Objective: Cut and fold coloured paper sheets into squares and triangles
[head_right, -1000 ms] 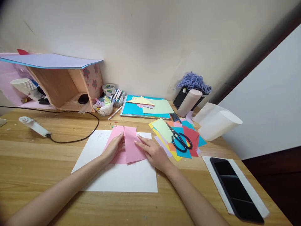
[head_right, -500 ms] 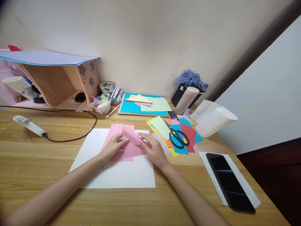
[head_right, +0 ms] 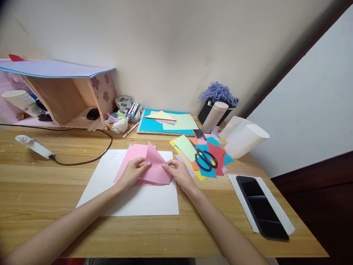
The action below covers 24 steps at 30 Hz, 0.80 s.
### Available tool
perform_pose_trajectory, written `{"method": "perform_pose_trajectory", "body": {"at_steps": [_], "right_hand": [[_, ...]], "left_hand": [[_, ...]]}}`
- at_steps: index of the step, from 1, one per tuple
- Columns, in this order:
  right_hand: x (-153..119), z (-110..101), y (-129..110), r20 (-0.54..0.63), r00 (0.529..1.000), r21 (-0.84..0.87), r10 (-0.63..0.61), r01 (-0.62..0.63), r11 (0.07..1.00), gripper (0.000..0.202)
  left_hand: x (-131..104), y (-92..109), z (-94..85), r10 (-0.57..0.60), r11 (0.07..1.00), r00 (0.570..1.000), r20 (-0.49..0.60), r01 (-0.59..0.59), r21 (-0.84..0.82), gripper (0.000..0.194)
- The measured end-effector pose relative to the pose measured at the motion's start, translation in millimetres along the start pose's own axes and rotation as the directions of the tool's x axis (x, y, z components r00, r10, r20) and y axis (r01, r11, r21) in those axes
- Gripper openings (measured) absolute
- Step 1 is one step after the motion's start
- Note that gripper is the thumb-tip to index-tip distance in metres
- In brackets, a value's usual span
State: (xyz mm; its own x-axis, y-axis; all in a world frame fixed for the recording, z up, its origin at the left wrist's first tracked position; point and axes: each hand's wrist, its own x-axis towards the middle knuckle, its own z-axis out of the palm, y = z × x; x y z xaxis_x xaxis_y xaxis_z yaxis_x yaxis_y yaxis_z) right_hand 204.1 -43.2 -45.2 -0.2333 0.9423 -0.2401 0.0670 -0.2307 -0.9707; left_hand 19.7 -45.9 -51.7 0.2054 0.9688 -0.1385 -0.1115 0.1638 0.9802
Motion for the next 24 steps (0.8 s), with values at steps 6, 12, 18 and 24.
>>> {"method": "perform_pose_trajectory", "body": {"at_steps": [6,12,18,24], "right_hand": [[0.1,1.1,-3.6,0.052,0.998,-0.032,-0.03,0.032,0.999,0.03],[3.3,0.8,-1.5,0.037,0.997,-0.027,-0.062,0.063,0.998,0.028],[4.4,0.6,3.7,0.023,0.996,-0.04,-0.09,0.091,0.995,0.027],[4.4,1.0,3.8,0.026,0.995,-0.062,-0.101,0.103,0.993,0.029]], "left_hand": [[-2.5,6.0,-1.0,-0.017,0.983,0.99,0.137,-0.008,0.183,0.033],[-5.0,8.9,1.2,-0.033,0.948,0.975,0.221,-0.04,0.316,0.031],[-4.0,7.2,1.5,-0.044,0.963,0.977,0.21,-0.014,0.27,0.03],[-4.5,8.1,2.4,-0.067,0.961,0.973,0.222,0.003,0.278,0.028]]}}
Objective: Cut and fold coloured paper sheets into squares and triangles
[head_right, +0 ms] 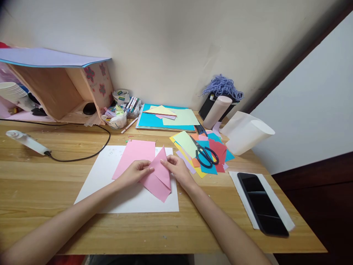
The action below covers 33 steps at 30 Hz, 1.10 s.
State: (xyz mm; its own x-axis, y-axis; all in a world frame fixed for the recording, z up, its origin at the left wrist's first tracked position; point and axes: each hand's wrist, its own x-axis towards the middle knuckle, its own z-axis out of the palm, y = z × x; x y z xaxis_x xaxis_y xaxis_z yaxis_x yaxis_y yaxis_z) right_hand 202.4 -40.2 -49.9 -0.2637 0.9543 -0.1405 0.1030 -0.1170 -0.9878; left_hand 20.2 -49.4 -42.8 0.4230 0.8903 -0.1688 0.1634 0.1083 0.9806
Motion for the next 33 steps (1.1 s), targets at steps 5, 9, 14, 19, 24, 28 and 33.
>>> {"method": "perform_pose_trajectory", "body": {"at_steps": [5,9,14,19,24,28,33], "right_hand": [[0.9,0.1,-0.4,-0.041,0.999,0.013,0.002,-0.001,1.0,0.032],[1.7,-0.3,0.4,-0.048,0.999,0.024,0.004,-0.003,1.0,0.031],[2.4,-1.1,2.0,-0.057,0.998,0.069,0.033,-0.029,0.997,0.029],[2.7,-0.9,2.8,-0.051,0.999,0.098,-0.018,0.023,0.995,0.025],[2.6,-1.4,2.9,-0.042,0.999,0.159,-0.024,0.031,0.987,0.028],[4.7,-5.1,2.8,-0.103,0.995,0.128,-0.003,0.016,0.992,0.023],[7.8,-8.3,1.9,-0.126,0.992,0.136,0.018,-0.001,0.991,0.024]], "left_hand": [[-0.5,1.4,-0.6,0.002,1.0,1.0,0.023,-0.002,0.015,0.03],[-1.5,1.7,-1.6,0.002,0.999,0.999,0.045,-0.004,0.039,0.03],[-1.9,-0.6,-1.3,0.038,0.997,0.999,-0.006,-0.038,0.074,0.029],[-3.2,0.7,-0.4,0.033,0.993,0.999,-0.028,-0.03,0.117,0.029],[-4.3,4.4,-0.7,0.014,0.985,1.0,0.01,-0.016,0.172,0.029],[-4.0,4.7,-2.8,0.009,0.977,1.0,0.03,-0.015,0.215,0.028],[-4.1,5.1,-5.7,-0.004,0.969,1.0,0.01,0.001,0.247,0.029]]}}
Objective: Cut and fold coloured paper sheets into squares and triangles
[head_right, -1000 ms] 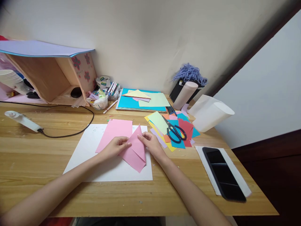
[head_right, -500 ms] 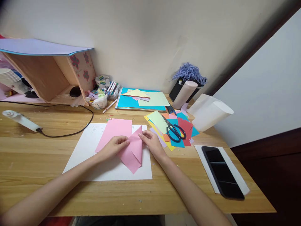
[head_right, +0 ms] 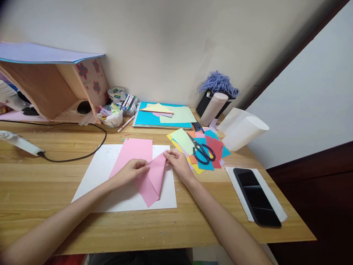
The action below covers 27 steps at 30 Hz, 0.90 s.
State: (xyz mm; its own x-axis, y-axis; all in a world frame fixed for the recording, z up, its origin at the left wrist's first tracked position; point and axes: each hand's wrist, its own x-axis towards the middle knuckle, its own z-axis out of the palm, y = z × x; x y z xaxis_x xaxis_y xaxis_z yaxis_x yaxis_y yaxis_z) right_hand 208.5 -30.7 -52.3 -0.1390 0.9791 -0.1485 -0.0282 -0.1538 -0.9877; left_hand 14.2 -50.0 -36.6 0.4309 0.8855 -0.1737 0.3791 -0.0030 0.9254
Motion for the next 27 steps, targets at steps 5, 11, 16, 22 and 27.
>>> {"method": "perform_pose_trajectory", "body": {"at_steps": [5,11,16,22,27], "right_hand": [[0,-4,-2,0.029,0.999,0.037,0.018,-0.019,0.999,0.027],[2,-12,0,0.041,0.999,0.037,0.024,-0.026,0.999,0.025],[2,-12,-2,0.02,0.999,0.02,0.027,-0.028,0.999,0.023],[3,-11,-1,0.004,1.0,-0.002,-0.008,0.008,1.0,0.023],[5,-14,3,-0.008,0.999,-0.023,-0.032,0.031,0.999,0.022]], "left_hand": [[2,-5,-1.5,0.002,0.999,1.0,0.021,-0.003,0.04,0.029],[3,-10,-2.5,0.018,0.999,0.998,0.06,-0.021,0.046,0.027],[2,-8,-3.2,0.018,0.999,0.998,0.065,-0.021,0.045,0.028],[3,-8,-4.2,0.029,0.998,0.997,0.077,-0.033,0.05,0.03],[3,-9,-5.5,0.023,0.999,0.995,0.1,-0.027,0.04,0.03]]}}
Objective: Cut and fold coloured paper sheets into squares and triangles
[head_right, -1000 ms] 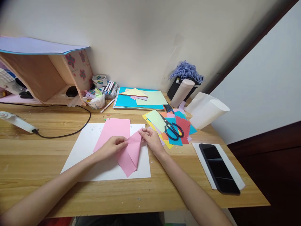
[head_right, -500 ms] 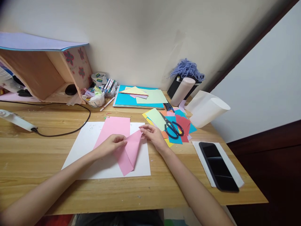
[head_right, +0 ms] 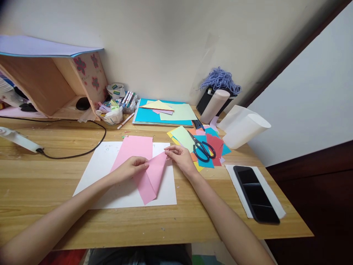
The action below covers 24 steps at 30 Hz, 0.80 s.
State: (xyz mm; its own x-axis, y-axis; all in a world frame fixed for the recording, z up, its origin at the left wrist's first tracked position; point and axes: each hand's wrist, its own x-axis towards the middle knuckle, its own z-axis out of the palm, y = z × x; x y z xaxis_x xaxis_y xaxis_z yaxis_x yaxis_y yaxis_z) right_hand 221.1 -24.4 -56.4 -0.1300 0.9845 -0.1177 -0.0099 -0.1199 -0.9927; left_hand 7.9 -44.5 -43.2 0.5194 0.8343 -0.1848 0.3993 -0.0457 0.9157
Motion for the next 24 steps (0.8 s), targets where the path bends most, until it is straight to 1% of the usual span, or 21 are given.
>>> {"method": "perform_pose_trajectory", "body": {"at_steps": [4,10,16,19,24], "right_hand": [[0,-2,-1,0.011,1.0,-0.017,-0.025,0.025,1.0,0.021],[1,-7,-5,0.056,0.998,-0.018,-0.017,0.018,1.0,0.02],[2,-9,-3,0.044,0.999,-0.008,-0.009,0.01,1.0,0.021],[1,-9,-2,0.036,0.999,-0.017,-0.012,0.013,1.0,0.022],[1,-7,-1,-0.003,1.0,-0.041,-0.025,0.025,0.999,0.024]], "left_hand": [[-1,4,-1.5,-0.014,1.0,1.0,0.006,0.014,-0.017,0.029],[-3,12,-4.2,-0.081,0.996,0.996,-0.039,0.079,-0.048,0.03],[0,1,-10.1,-0.163,0.985,0.984,-0.071,0.158,-0.065,0.037],[2,-2,-12.7,-0.119,0.993,0.988,-0.094,0.117,-0.031,0.038],[4,-2,-15.2,-0.036,0.999,0.993,-0.111,0.037,0.013,0.037]]}}
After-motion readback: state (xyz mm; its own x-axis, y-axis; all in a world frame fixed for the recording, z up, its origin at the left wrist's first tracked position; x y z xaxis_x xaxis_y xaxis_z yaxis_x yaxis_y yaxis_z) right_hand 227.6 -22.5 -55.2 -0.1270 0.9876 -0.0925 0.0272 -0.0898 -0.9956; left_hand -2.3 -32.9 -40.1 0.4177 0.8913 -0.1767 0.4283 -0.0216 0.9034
